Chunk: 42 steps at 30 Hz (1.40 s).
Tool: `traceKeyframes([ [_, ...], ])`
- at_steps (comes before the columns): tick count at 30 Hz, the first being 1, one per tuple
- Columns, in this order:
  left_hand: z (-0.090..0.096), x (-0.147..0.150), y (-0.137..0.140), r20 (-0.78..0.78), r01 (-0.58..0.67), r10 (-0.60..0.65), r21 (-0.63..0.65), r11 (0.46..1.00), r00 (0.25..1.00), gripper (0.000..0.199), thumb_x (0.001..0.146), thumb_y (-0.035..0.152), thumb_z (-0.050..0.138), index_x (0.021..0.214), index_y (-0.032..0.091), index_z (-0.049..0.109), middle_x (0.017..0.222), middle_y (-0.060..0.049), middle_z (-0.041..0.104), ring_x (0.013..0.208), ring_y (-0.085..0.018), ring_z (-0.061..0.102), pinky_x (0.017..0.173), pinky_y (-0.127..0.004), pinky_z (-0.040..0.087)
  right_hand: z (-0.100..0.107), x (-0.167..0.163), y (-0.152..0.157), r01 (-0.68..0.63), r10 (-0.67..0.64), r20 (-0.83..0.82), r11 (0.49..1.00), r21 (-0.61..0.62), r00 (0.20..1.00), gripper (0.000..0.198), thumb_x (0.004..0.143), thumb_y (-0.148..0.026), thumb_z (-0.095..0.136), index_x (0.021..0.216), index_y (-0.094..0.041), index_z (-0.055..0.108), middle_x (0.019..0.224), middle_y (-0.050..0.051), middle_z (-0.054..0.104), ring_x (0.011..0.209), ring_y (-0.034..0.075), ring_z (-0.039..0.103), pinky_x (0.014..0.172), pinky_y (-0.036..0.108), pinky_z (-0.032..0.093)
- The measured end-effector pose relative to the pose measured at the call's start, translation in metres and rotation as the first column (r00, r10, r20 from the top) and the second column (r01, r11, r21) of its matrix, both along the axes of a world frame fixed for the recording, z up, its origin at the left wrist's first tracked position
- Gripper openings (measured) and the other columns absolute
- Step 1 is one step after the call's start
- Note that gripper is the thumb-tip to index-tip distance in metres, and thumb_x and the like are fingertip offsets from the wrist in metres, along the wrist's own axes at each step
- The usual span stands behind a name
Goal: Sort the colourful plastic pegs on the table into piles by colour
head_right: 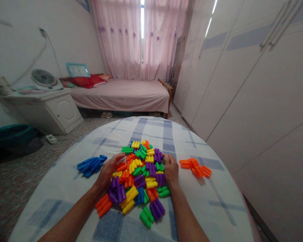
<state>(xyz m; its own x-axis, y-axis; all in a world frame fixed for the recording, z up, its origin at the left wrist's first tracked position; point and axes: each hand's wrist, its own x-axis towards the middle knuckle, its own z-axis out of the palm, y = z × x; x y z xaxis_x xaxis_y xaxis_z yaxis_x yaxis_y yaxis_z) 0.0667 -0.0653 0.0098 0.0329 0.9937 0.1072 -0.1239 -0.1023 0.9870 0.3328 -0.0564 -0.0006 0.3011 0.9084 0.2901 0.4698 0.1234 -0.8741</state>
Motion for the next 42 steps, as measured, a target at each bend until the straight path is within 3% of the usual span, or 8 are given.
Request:
traceKeyframes([
  [16,0.000,-0.001,-0.001,-0.019,0.010,-0.012,-0.061,0.998,1.000,0.052,0.080,0.057,0.047,0.109,0.017,0.061,0.119,-0.010,0.061,0.108,-0.027,0.057,0.093,-0.039,0.044,0.001,0.000,0.000,-0.005,0.005,-0.002,1.000,-0.005,1.000,0.042,0.086,-0.043,0.031,0.089,-0.019,0.065,0.097,0.007,0.066,0.094,0.020,0.056,0.087,0.032,0.039],
  [27,0.004,-0.002,0.001,0.393,0.108,-0.074,-0.067,0.992,0.916,0.050,0.082,0.056,0.044,0.102,0.015,0.066,0.111,-0.011,0.065,0.110,-0.025,0.055,0.100,-0.040,0.036,0.005,-0.002,-0.002,0.003,-0.003,0.003,1.000,-0.008,1.000,0.044,0.086,-0.044,0.030,0.088,-0.018,0.066,0.096,0.007,0.066,0.093,0.020,0.056,0.086,0.032,0.039],
  [34,0.002,-0.002,0.002,0.318,-0.007,0.047,-0.127,0.992,0.947,0.053,0.079,0.059,0.047,0.101,0.014,0.065,0.117,-0.012,0.062,0.116,-0.029,0.051,0.098,-0.045,0.038,0.003,-0.001,-0.001,-0.005,0.005,0.001,1.000,-0.004,1.000,0.044,0.086,-0.044,0.031,0.091,-0.017,0.066,0.094,0.007,0.066,0.092,0.020,0.057,0.085,0.031,0.040],
  [42,-0.005,-0.002,0.005,0.274,-0.004,0.036,-0.117,0.993,0.961,0.054,0.080,0.059,0.046,0.101,0.014,0.066,0.116,-0.011,0.063,0.118,-0.027,0.049,0.103,-0.043,0.034,0.004,-0.001,-0.001,0.008,-0.008,-0.016,1.000,-0.002,1.000,0.045,0.085,-0.046,0.032,0.090,-0.018,0.067,0.094,0.007,0.067,0.092,0.020,0.057,0.085,0.032,0.040],
])
